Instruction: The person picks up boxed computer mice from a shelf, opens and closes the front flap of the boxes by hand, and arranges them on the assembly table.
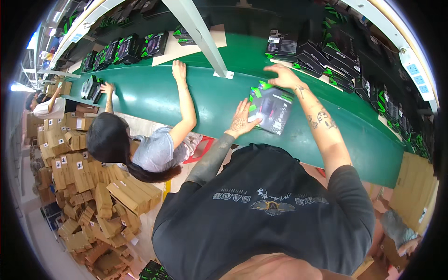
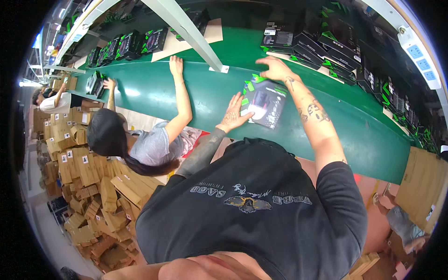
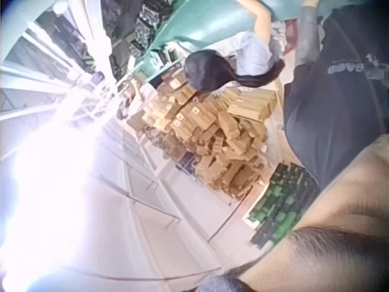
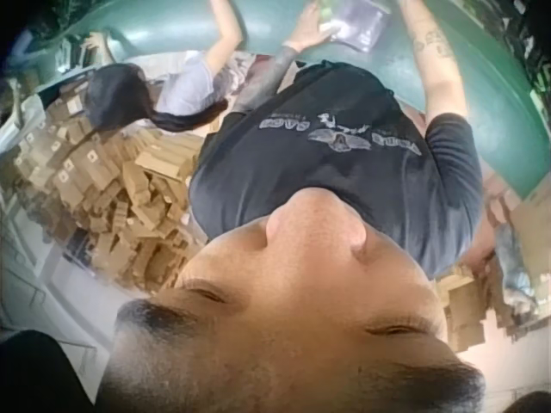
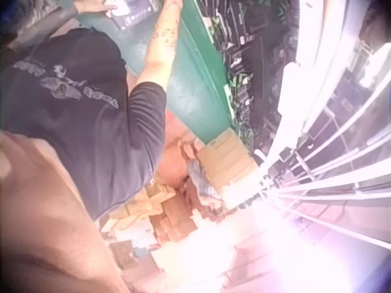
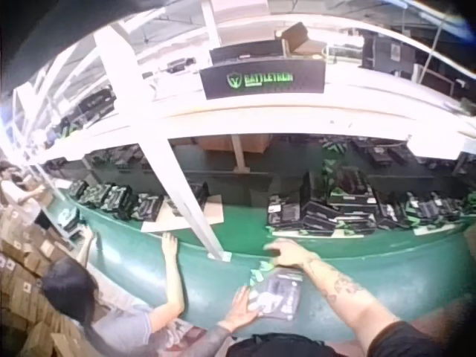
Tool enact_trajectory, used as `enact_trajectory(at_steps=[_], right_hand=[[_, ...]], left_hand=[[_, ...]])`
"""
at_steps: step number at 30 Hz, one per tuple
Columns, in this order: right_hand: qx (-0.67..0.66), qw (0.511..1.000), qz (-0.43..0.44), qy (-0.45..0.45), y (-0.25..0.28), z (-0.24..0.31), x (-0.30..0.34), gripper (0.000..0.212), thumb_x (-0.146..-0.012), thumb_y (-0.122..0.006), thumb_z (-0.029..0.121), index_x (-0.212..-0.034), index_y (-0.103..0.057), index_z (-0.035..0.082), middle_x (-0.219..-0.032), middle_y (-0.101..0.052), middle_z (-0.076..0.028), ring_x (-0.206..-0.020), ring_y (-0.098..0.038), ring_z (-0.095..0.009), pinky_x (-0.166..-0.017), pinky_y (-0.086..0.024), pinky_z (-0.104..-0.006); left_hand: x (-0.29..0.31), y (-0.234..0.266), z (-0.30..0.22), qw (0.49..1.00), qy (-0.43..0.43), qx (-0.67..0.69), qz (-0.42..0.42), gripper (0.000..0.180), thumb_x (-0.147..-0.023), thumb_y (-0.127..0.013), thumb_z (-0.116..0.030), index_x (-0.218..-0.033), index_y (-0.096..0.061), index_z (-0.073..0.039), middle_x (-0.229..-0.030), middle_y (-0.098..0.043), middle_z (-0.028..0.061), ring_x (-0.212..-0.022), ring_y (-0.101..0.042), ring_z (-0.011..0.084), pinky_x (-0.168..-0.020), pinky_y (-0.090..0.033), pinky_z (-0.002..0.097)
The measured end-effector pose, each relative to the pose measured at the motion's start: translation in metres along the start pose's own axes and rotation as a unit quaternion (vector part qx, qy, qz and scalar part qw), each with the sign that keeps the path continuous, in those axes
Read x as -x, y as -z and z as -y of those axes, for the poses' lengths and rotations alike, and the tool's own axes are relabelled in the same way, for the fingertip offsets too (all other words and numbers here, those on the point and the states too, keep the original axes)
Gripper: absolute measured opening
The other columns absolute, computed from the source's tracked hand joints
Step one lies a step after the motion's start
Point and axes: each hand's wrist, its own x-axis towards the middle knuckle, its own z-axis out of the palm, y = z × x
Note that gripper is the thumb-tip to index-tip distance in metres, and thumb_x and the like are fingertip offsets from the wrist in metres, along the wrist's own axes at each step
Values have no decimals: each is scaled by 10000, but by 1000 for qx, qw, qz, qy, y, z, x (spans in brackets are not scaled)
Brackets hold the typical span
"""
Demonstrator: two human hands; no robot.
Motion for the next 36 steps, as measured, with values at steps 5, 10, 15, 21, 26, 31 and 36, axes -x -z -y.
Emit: enact_trajectory(at_steps=[5, 10, 15, 21, 26, 31, 36], right_hand=[[-102, 944, -241, -199, -46, -38, 68, 588, -743, -620, 400, -1185, -499, 33, -1133, -510, -230, -1089, -484, -339, -914, -397, -365], [-404, 876, -73, -252, -143, -32, 145, 653, -848, -531, 415, -1316, -318, 12, -1243, -469, -160, -1132, -457, -247, -965, -332, -322], [-441, 841, -98, -297, -140, -23, 110, 688, -835, -543, 442, -1350, -279, 70, -1252, -464, -129, -1156, -436, -244, -952, -350, -363], [-534, 784, -90, -303, -94, -31, -15, 744, -790, -593, 472, -1373, -254, 159, -1248, -468, -106, -1097, -483, -263, -848, -418, -471], [-471, 795, -119, -362, -65, -47, -91, 712, -698, -672, 475, -1268, -437, 120, -1156, -543, -109, -1036, -520, -257, -793, -437, -437], [-504, 766, -142, -374, -60, -66, -156, 652, -716, -684, 430, -1198, -467, 49, -1139, -544, -105, -1027, -519, -257, -839, -408, -478], [-537, 740, -171, -366, -70, -38, -206, 653, -704, -692, 441, -1192, -477, 64, -1137, -546, -124, -1033, -525, -291, -858, -412, -494]], left_hand=[[27, -22, -7, 985, 85, 151, -25, 950, -716, -662, -443, -1310, -168, 110, -1343, -223, 311, -1259, -245, 410, -1041, -230, 414], [34, -20, -22, 975, 109, 194, 6, 1078, -626, -763, -296, -1341, -48, 79, -1296, -306, 317, -1193, -344, 416, -985, -316, 396], [10, -20, -5, 971, 168, 169, 25, 1043, -598, -781, -212, -1352, -99, 20, -1178, -451, 298, -1064, -486, 412, -901, -403, 391], [-64, -28, 40, 947, 201, 179, -173, 848, -721, -686, -246, -1325, -180, 67, -1230, -411, 297, -1126, -435, 400, -925, -385, 385], [-63, -32, 45, 929, 237, 204, -198, 684, -799, -589, -256, -1289, -253, 84, -1304, -309, 278, -1203, -355, 369, -978, -321, 416], [-32, -39, 50, 984, 36, -62, -164, 502, -798, -538, -212, -1228, -387, 0, -1298, -370, 192, -1213, -354, 319, -997, -279, 429], [-24, -46, 47, 983, 17, -137, -119, 441, -802, -508, -219, -1209, -440, -64, -1307, -394, 127, -1231, -346, 272, -1016, -236, 432]])
